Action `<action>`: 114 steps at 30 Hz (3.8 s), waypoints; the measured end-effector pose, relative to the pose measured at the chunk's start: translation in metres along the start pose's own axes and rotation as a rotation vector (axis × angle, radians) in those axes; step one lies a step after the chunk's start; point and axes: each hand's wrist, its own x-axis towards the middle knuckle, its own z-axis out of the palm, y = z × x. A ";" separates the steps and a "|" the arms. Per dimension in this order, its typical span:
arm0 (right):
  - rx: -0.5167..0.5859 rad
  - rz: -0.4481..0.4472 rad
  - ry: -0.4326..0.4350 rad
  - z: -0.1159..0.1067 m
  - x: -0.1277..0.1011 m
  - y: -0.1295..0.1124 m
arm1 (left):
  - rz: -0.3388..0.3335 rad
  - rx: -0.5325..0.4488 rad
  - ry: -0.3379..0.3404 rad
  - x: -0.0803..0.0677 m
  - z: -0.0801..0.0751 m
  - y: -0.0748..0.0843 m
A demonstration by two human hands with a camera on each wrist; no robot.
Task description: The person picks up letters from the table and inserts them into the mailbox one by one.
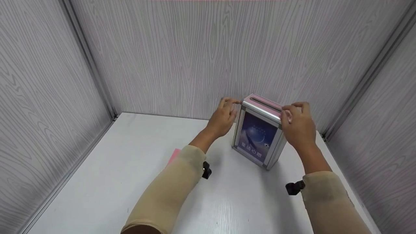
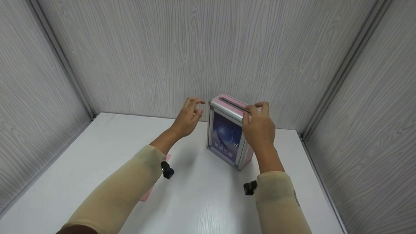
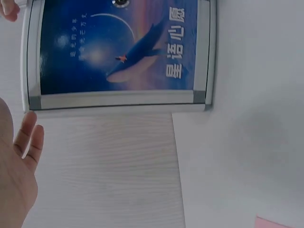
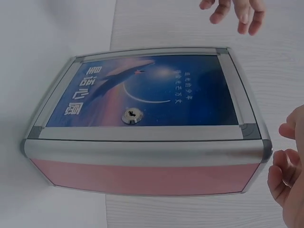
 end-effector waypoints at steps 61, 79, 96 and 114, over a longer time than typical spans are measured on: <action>0.714 0.177 -0.727 0.210 -0.102 -0.043 | -0.738 0.281 -0.293 -0.273 -0.076 -0.100; 0.627 0.163 -0.818 0.249 -0.110 -0.048 | -0.791 0.279 -0.314 -0.272 -0.062 -0.095; 0.492 0.157 -0.853 0.260 -0.104 -0.069 | -0.808 0.263 -0.302 -0.270 -0.075 -0.104; 0.451 0.203 -0.785 0.264 -0.108 -0.071 | -0.807 0.230 -0.317 -0.272 -0.078 -0.100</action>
